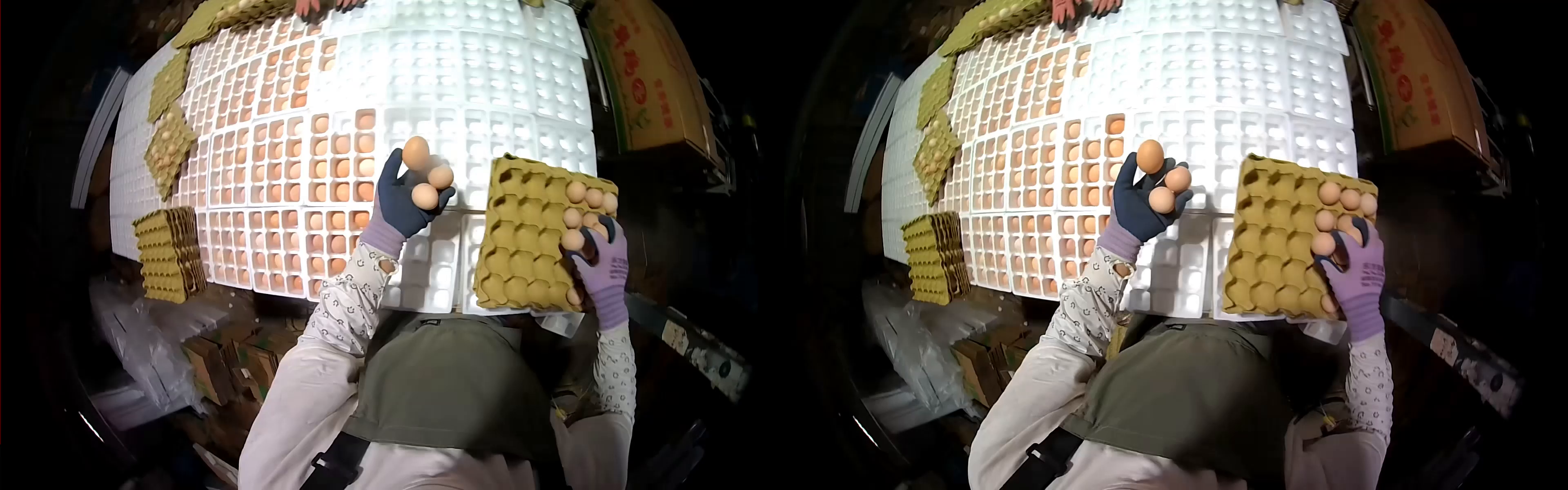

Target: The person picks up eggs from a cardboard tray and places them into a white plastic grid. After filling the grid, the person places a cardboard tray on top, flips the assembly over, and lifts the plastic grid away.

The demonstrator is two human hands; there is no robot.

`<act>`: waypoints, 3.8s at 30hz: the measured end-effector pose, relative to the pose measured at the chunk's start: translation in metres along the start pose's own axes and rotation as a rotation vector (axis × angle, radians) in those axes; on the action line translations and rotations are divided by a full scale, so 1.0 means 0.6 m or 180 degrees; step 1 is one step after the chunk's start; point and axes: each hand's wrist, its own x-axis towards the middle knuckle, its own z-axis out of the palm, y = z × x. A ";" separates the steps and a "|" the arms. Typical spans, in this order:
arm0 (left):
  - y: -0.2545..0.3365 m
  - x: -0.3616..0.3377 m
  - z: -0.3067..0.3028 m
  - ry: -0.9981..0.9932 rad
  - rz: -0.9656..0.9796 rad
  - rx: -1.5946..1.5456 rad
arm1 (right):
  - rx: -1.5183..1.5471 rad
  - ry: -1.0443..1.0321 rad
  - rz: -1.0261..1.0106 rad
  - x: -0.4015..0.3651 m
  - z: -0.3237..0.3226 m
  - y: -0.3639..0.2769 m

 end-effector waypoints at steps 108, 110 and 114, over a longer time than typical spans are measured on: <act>-0.098 -0.299 -0.224 0.1776 0.1413 0.6531 | -0.0083 -0.2536 -0.0703 -0.094 0.247 -0.350; -0.099 -0.267 -0.227 0.1412 0.2193 0.5631 | -0.0206 -0.1272 -0.1797 -0.107 0.327 -0.338; -0.108 -0.181 -0.298 0.1131 0.2694 0.7281 | -0.1046 -0.1325 -0.1873 -0.108 0.322 -0.379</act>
